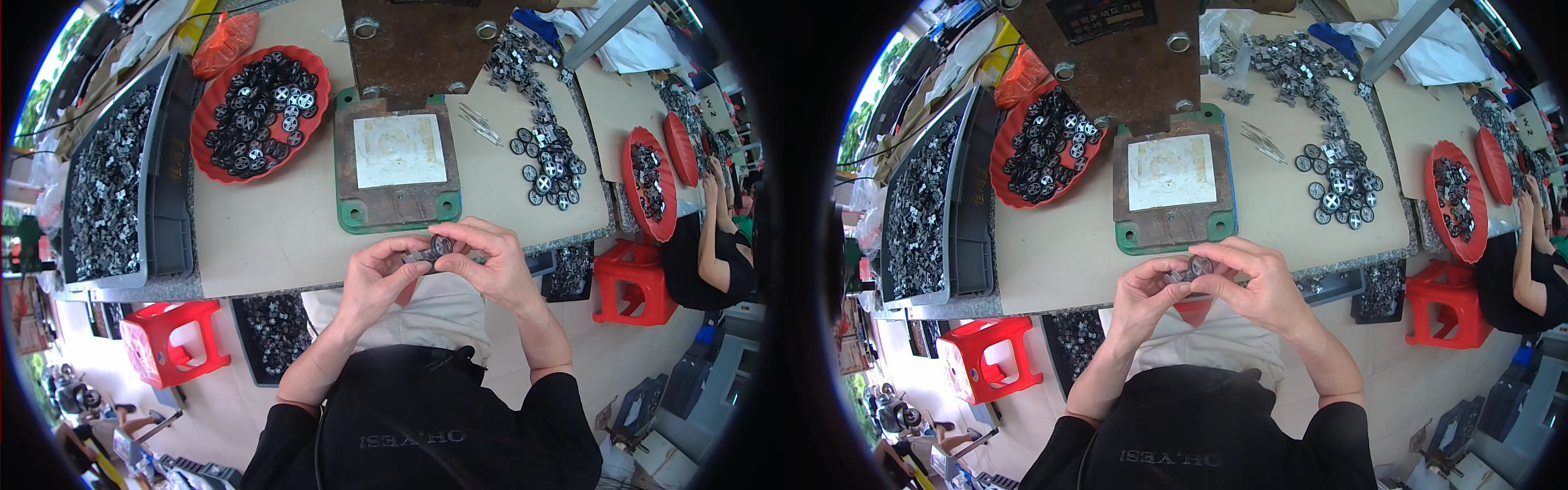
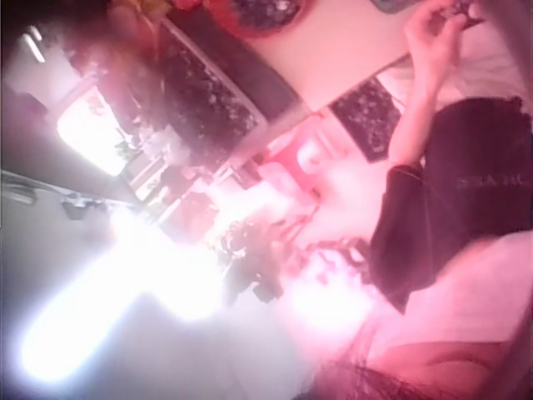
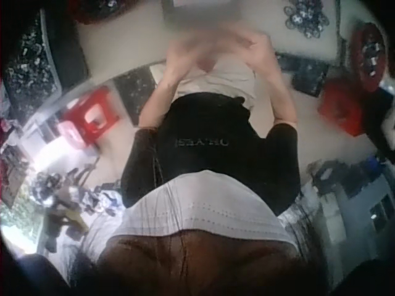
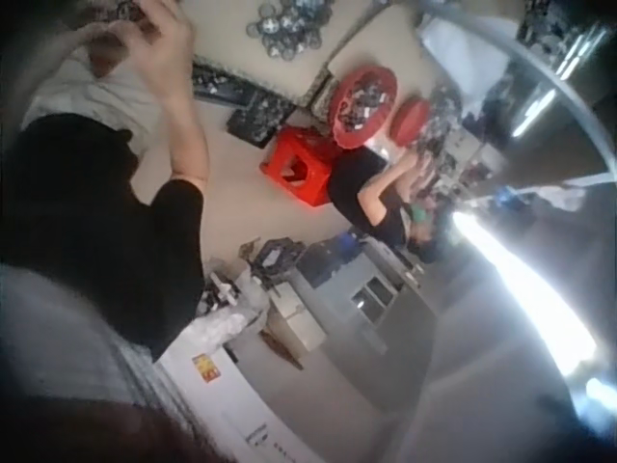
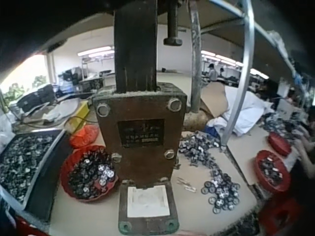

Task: The person assembles small components by hand, placing a metal pin through a plastic ring, then joining them together using a manual press.

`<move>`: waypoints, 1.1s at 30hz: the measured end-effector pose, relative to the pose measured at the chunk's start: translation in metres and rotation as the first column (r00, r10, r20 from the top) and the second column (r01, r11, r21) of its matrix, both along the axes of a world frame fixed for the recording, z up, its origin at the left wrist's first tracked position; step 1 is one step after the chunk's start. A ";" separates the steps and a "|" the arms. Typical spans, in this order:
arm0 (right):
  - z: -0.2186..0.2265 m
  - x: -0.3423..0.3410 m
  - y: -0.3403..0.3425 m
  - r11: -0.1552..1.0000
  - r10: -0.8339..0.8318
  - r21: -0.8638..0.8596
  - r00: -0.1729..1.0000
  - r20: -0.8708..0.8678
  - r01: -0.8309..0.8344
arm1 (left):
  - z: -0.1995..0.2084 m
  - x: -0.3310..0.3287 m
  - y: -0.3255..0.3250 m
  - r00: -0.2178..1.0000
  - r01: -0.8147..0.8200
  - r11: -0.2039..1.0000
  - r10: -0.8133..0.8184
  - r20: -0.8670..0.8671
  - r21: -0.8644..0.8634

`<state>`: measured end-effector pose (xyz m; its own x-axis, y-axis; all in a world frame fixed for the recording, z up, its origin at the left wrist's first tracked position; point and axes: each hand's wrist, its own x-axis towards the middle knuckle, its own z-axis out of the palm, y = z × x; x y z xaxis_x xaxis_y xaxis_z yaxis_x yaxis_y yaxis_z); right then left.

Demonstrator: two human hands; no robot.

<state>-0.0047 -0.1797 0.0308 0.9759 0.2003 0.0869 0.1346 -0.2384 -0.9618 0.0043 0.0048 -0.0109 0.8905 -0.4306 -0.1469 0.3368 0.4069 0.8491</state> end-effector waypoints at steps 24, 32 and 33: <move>-0.009 0.021 -0.029 0.941 -0.208 -0.233 0.964 0.167 0.244 | 0.008 0.120 -0.016 0.771 -0.504 0.689 0.086 0.631 0.522; 0.019 0.035 -0.053 0.923 -0.208 -0.289 0.962 0.178 0.253 | 0.015 0.119 -0.021 0.668 -0.637 0.556 0.051 0.742 0.535; 0.032 0.040 -0.061 0.907 -0.233 -0.288 0.934 0.270 0.309 | 0.015 0.117 -0.021 0.692 -0.627 0.559 0.079 0.717 0.543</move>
